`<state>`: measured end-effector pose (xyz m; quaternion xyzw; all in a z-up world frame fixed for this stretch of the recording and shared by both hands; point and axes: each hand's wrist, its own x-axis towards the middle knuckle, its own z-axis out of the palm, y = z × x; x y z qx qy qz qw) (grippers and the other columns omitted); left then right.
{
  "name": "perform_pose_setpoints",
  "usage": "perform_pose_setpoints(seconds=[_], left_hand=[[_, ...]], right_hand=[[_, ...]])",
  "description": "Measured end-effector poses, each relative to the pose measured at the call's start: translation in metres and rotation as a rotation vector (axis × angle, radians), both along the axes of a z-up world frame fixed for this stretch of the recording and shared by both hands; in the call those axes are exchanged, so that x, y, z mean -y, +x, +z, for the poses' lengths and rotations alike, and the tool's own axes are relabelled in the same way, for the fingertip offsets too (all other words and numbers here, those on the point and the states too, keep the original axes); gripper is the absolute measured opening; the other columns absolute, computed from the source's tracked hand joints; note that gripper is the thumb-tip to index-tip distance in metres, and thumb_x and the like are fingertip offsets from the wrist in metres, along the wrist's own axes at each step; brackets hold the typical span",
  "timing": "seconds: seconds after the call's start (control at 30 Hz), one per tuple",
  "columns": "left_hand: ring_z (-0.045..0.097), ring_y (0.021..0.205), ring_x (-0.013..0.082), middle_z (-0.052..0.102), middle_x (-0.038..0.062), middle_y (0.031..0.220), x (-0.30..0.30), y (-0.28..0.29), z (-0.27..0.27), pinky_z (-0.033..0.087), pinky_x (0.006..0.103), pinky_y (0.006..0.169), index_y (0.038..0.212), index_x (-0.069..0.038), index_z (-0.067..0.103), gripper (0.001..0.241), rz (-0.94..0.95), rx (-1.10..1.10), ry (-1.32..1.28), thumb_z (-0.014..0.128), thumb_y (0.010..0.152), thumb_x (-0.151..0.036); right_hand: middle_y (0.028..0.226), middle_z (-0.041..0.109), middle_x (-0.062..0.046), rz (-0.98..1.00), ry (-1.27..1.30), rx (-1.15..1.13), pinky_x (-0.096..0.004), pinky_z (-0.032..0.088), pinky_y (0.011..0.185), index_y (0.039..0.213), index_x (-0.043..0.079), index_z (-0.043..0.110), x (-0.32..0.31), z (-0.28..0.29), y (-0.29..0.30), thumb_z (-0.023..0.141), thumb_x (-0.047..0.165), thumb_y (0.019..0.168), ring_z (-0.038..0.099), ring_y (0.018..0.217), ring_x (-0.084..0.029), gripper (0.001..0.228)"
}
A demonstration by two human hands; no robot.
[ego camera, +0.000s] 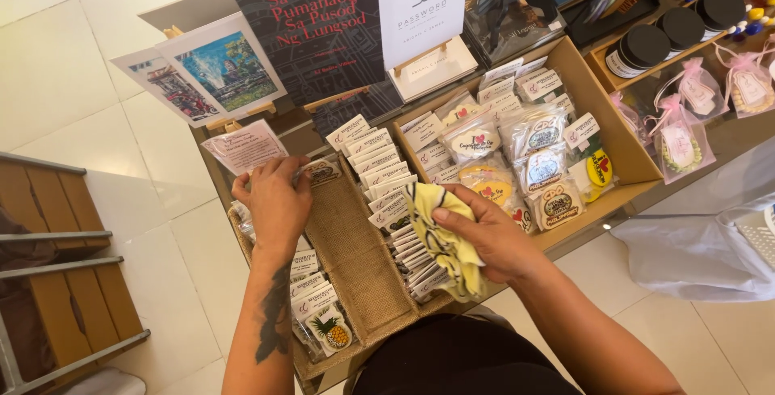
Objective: The person is wiping down and organizing various small souvenir items like stickers and pins on a display table.
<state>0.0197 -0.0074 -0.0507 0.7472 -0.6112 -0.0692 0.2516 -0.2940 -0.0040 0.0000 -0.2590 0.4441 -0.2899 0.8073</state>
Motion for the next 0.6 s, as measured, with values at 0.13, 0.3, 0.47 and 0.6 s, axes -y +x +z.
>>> perform_pose_setpoints(seconds=[0.13,0.3,0.47,0.6], left_hand=[[0.062,0.112,0.025,0.073,0.003,0.112,-0.008,-0.004,0.015,0.024,0.0525,0.109,0.109,-0.015,0.076,0.019,0.024,-0.001,-0.043,0.072,0.09,-0.016],[0.062,0.113,0.028,0.072,0.008,0.117,-0.024,-0.017,0.042,0.033,0.0469,0.106,0.113,-0.011,0.075,0.021,0.008,-0.023,-0.15,0.072,0.092,-0.016],[0.064,0.109,0.0309,0.072,0.01,0.116,-0.024,-0.069,0.072,0.046,0.0444,0.097,0.114,-0.008,0.074,0.023,-0.124,-0.19,-0.17,0.072,0.092,-0.013],[0.065,0.108,0.0325,0.071,0.012,0.114,-0.012,-0.122,0.08,0.051,0.0421,0.094,0.113,-0.007,0.073,0.021,-0.293,-0.294,-0.213,0.071,0.091,-0.009]], right_hand=[[0.107,0.074,-0.002,-0.014,-0.02,0.01,-0.028,0.058,0.067,0.144,0.01,0.054,0.001,0.0,0.025,0.067,0.015,0.093,0.07,0.084,-0.009,0.053],[0.106,0.072,-0.005,0.045,-0.012,0.069,-0.03,0.06,0.072,0.142,0.005,0.056,0.0,-0.006,0.028,0.067,0.015,0.096,0.069,0.087,-0.01,0.048],[0.108,0.073,-0.005,0.003,-0.014,0.065,-0.028,0.059,0.074,0.141,0.004,0.056,0.0,0.001,0.001,0.067,0.014,0.096,0.07,0.089,-0.01,0.048],[0.107,0.073,-0.004,-0.109,-0.031,0.019,-0.03,0.059,0.071,0.14,0.008,0.056,0.001,0.003,-0.037,0.067,0.014,0.094,0.07,0.087,-0.01,0.048]])
